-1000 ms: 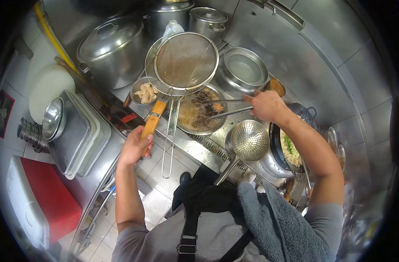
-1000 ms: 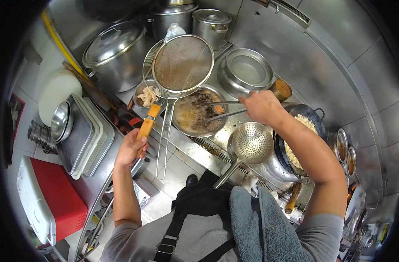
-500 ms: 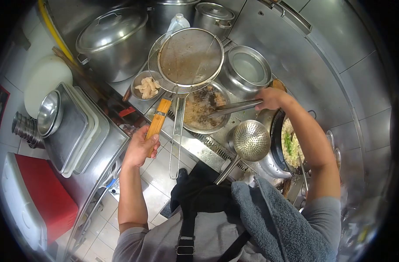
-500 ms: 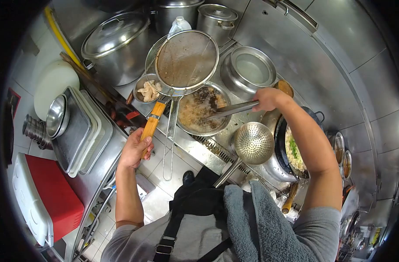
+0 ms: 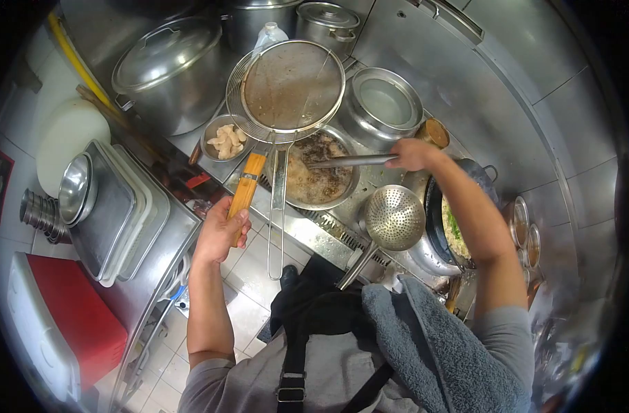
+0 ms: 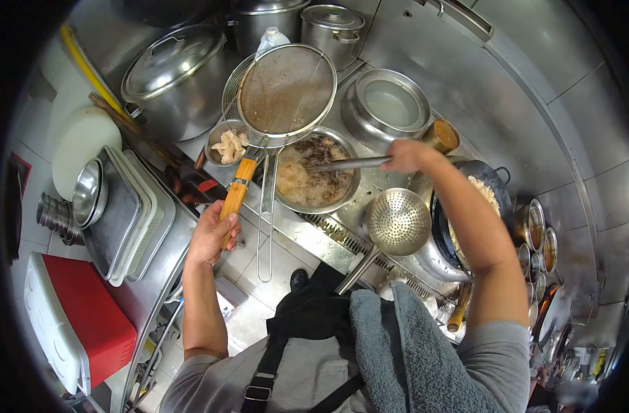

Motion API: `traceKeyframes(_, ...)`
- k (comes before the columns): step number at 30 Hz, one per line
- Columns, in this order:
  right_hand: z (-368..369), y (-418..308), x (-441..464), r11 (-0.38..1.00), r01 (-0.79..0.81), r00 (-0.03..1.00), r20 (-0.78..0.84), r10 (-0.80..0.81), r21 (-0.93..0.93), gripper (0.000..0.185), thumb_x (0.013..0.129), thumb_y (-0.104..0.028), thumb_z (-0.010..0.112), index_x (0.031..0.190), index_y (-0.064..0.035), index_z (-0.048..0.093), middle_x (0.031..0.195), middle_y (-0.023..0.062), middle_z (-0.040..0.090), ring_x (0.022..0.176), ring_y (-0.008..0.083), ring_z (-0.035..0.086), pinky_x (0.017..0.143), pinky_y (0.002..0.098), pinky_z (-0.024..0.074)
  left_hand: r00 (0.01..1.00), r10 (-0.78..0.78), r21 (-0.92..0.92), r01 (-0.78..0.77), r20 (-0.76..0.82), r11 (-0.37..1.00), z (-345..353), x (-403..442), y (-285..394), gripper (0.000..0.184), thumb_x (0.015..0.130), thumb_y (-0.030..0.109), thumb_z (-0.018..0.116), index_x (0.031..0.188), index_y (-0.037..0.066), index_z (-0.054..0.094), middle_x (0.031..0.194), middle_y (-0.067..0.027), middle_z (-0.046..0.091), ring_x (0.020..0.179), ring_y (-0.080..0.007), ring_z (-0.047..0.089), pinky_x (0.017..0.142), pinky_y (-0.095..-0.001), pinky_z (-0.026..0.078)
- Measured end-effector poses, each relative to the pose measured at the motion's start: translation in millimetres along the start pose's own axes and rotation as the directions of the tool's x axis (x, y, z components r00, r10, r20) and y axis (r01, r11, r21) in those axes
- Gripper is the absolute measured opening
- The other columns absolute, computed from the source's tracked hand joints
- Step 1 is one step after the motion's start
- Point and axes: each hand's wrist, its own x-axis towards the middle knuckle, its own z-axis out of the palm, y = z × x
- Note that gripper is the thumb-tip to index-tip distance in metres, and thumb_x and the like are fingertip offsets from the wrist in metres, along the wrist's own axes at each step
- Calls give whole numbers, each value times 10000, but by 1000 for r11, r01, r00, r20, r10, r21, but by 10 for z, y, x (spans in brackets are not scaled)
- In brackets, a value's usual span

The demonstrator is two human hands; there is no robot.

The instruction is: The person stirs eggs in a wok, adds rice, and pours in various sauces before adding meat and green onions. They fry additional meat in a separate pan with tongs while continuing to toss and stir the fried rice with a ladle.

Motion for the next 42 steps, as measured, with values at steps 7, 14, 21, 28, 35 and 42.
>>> traceKeyframes(7,539,-393,243,985,-90,994,-42,97,144,385,837,-396,641,1117,-133,673,1057,133,675,1025,323,621,901,419,475,1000,5,-10,-5,18,1000,54,23,16,174,935,126,577,1029,20,476,669,-37,478,503,-89,423,428,-229,376)
traceKeyframes(14,372,-186,-56,970,-164,981,-70,179,182,340,818,-366,662,1113,-198,680,1049,96,680,1030,291,622,881,412,481,1000,10,-21,-10,-6,1000,86,38,12,170,936,128,573,1025,24,472,671,-40,476,494,-89,421,425,-228,373)
traceKeyframes(21,321,45,-362,967,-142,973,-149,175,211,354,805,-332,684,1118,-168,671,1043,121,677,1014,305,621,875,411,476,999,31,-19,-32,-44,999,83,54,73,156,940,127,564,1036,40,478,661,-34,475,469,-91,411,421,-230,375)
traceKeyframes(28,365,89,-427,969,-141,970,-165,176,202,377,812,-331,683,1148,-162,654,1057,129,675,1032,320,614,885,415,476,998,40,-32,-41,-58,999,82,54,86,152,945,132,560,1036,45,477,645,-36,485,440,-102,418,418,-241,386)
traceKeyframes(35,384,76,-453,961,-201,961,-152,231,188,350,836,-347,659,1138,-169,650,1035,127,680,1019,323,622,877,427,478,998,51,-32,-53,-46,998,20,28,32,150,948,141,561,1030,50,475,641,-32,489,430,-98,418,415,-240,388)
traceKeyframes(42,-109,-105,-870,959,-278,939,-224,260,-54,376,842,-357,645,1146,-137,627,946,133,690,922,327,656,775,440,518,997,28,-3,-29,-72,1000,24,-44,72,131,947,125,548,1029,52,477,641,-27,486,434,-93,413,416,-230,382)
